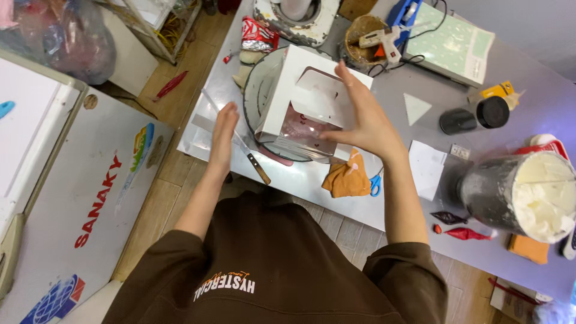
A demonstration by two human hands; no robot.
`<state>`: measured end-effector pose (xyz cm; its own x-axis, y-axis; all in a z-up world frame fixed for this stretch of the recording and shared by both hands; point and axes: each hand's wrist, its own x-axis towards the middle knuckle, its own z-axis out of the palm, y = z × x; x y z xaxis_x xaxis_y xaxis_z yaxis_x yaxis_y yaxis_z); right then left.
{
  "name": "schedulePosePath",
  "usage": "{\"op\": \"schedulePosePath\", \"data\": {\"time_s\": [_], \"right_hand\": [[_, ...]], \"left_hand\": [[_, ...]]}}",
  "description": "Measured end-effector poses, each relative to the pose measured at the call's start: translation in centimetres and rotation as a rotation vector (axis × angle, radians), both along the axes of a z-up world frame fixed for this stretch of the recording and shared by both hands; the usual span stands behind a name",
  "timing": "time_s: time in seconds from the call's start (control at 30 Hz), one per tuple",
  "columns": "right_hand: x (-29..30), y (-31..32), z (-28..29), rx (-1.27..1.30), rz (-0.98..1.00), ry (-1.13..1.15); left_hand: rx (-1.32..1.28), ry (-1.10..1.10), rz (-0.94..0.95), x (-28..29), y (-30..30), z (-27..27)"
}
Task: The person wipes a metal spatula with a cloth, folds a white cardboard cake box, places a heart-shaped decorated cake into the box, and folds the lid to secure it.
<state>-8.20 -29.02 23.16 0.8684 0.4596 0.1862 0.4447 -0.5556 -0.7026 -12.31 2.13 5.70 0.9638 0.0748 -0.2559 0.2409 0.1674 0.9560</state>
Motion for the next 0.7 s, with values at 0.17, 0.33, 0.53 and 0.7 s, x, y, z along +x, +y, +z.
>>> {"op": "schedulePosePath", "data": {"time_s": [0.17,0.33,0.53,0.7], "right_hand": [[1.7,1.6,0.0,-0.105,-0.173,0.004],[1.7,2.7,-0.5,-0.076,-0.180,0.082],[1.1,5.2,0.1,-0.266,-0.244,-0.085],[1.3,6.9,-1.8,-0.411,-0.337,-0.244]], "left_hand": [[-0.050,0.058,0.125,-6.1,3.9,-1.3],[-0.041,0.102,0.169,-8.6,4.7,-1.5],[0.086,-0.308,-0.030,-7.6,3.1,6.4],[-0.466,-0.923,-0.508,-7.6,3.0,17.9]]}}
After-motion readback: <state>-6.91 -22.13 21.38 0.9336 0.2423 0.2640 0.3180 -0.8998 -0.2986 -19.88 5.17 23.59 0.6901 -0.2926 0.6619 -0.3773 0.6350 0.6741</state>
